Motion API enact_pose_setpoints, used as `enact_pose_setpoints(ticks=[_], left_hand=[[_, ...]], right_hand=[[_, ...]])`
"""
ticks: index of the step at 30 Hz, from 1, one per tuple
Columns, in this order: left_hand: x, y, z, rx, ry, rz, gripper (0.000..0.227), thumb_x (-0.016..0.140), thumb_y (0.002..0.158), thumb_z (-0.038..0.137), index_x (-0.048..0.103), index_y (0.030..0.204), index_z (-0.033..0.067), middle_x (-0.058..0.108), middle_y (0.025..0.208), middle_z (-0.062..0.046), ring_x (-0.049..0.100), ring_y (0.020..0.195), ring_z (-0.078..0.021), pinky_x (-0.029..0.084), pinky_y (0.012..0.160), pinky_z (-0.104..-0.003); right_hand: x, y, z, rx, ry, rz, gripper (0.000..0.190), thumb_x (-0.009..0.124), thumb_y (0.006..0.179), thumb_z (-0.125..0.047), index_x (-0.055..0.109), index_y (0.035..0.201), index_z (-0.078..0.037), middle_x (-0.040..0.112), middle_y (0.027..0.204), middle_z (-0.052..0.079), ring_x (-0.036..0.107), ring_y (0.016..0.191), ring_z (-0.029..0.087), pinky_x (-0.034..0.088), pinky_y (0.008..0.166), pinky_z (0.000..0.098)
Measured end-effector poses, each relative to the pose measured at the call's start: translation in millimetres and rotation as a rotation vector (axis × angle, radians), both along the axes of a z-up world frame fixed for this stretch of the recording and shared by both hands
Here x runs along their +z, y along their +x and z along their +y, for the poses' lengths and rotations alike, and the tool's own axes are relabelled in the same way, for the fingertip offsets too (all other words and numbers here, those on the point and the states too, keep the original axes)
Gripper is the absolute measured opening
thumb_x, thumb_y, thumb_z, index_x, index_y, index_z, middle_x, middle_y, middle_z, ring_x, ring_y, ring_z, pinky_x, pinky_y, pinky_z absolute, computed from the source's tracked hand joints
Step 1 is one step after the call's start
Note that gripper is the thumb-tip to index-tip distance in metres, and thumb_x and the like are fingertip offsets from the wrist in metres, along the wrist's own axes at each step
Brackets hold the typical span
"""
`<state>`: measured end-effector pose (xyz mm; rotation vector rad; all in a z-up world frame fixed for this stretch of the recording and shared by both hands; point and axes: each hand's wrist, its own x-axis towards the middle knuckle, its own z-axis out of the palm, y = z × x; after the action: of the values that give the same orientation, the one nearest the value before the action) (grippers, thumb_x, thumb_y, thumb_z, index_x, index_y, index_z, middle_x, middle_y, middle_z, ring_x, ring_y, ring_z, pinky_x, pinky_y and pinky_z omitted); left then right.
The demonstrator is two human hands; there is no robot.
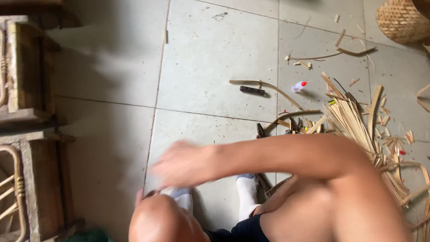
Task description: The person applies glue to the joints of a rectangular woven basket frame and presses the pieces together. The person repositions the basket multiple times to access different sides and continues applying glue to the frame edges.
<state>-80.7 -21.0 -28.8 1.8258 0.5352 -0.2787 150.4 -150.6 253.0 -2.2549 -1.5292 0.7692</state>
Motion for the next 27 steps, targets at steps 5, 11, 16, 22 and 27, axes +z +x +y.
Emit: enact_pose_setpoints(ticks=[5, 11, 16, 22, 27], left_hand=[[-2, -7, -1, -0.041, -0.018, 0.053, 0.045, 0.069, 0.102, 0.026, 0.049, 0.130, -0.0028, 0.059, 0.118, -0.021, 0.059, 0.109, -0.0290, 0.050, 0.095, -0.041], [-8, -11, 6, -0.076, -0.004, 0.106, 0.037, 0.070, 0.099, 0.025, 0.058, 0.123, -0.0013, 0.065, 0.108, -0.018, 0.063, 0.099, -0.0260, 0.052, 0.088, -0.039], [8, -32, -3, 0.037, 0.022, 0.154, 0.032, 0.071, 0.097, 0.024, 0.065, 0.117, -0.0001, 0.071, 0.099, -0.016, 0.067, 0.090, -0.0235, 0.054, 0.081, -0.037], [13, 63, 11, 0.064, 0.100, -0.017, 0.026, 0.073, 0.095, 0.022, 0.075, 0.111, 0.0013, 0.077, 0.089, -0.013, 0.070, 0.080, -0.0205, 0.056, 0.074, -0.035], [7, 88, 16, -0.166, 0.262, 0.024, 0.030, 0.069, 0.096, 0.031, 0.078, 0.110, 0.0062, 0.080, 0.094, -0.013, 0.077, 0.084, -0.0179, 0.059, 0.077, -0.033]], right_hand=[[21, 18, -110, -0.363, -0.321, 0.134, 0.041, 0.062, 0.094, -0.044, 0.066, 0.104, -0.005, 0.071, 0.094, 0.021, 0.066, 0.094, 0.042, 0.051, 0.081, 0.0522], [-51, -19, -209, -0.872, -0.198, 0.456, 0.044, 0.063, 0.094, -0.035, 0.065, 0.128, -0.007, 0.079, 0.099, 0.012, 0.069, 0.081, 0.028, 0.056, 0.074, 0.0394], [-183, -87, -241, -1.032, 0.234, 0.960, 0.041, 0.060, 0.098, -0.020, 0.063, 0.133, 0.000, 0.079, 0.112, 0.010, 0.075, 0.100, 0.013, 0.059, 0.090, 0.0293], [-275, -126, -246, -1.191, 0.414, 0.901, 0.033, 0.062, 0.099, -0.017, 0.067, 0.124, 0.004, 0.079, 0.105, 0.013, 0.075, 0.097, 0.016, 0.059, 0.089, 0.0308], [-271, -120, -224, -1.300, 0.351, 0.314, 0.032, 0.073, 0.095, -0.019, 0.070, 0.120, -0.001, 0.078, 0.101, 0.015, 0.075, 0.090, 0.019, 0.059, 0.080, 0.0321]])
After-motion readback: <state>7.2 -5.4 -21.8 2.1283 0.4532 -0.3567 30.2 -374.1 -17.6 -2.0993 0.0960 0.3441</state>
